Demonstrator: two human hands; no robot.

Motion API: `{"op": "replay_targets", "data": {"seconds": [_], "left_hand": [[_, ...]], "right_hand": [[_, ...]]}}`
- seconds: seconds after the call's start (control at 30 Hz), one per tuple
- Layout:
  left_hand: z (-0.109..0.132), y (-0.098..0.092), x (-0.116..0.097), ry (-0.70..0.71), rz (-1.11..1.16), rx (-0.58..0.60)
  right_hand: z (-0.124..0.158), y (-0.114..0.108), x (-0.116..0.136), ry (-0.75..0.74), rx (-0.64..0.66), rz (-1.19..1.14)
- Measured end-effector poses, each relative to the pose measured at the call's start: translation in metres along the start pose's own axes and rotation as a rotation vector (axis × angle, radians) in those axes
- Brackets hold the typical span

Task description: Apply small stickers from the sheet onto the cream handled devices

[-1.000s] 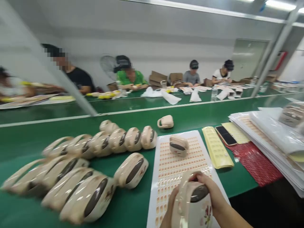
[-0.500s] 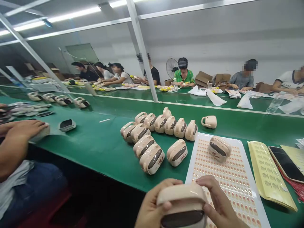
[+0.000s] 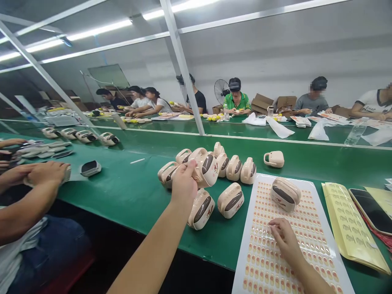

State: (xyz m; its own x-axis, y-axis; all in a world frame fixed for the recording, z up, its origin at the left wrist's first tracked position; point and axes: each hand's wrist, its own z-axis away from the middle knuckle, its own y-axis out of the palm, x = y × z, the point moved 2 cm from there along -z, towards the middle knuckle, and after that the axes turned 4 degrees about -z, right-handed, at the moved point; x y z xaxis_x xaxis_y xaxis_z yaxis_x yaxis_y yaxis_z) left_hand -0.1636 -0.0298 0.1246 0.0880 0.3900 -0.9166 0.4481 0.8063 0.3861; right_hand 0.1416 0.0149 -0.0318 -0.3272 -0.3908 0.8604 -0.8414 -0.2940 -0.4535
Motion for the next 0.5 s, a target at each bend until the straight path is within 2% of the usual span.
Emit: {"op": "replay_targets", "data": {"seconds": [0.1,0.2,0.33,0.5], "left_hand": [[-0.002,0.009,0.029,-0.081,-0.046,0.028],[0.002,0.012,0.049,-0.131,-0.104,0.039],[0.009,0.015,0.067,-0.161,-0.183,0.04],[0.012,0.013,0.085,-0.186,-0.274,0.019]], "right_hand": [[0.0,0.0,0.001,0.029,-0.018,-0.014],[0.001,0.0,0.008,0.013,-0.004,0.002],[0.001,-0.001,0.013,0.013,0.013,-0.012],[0.002,0.003,0.007,-0.012,0.028,-0.013]]}}
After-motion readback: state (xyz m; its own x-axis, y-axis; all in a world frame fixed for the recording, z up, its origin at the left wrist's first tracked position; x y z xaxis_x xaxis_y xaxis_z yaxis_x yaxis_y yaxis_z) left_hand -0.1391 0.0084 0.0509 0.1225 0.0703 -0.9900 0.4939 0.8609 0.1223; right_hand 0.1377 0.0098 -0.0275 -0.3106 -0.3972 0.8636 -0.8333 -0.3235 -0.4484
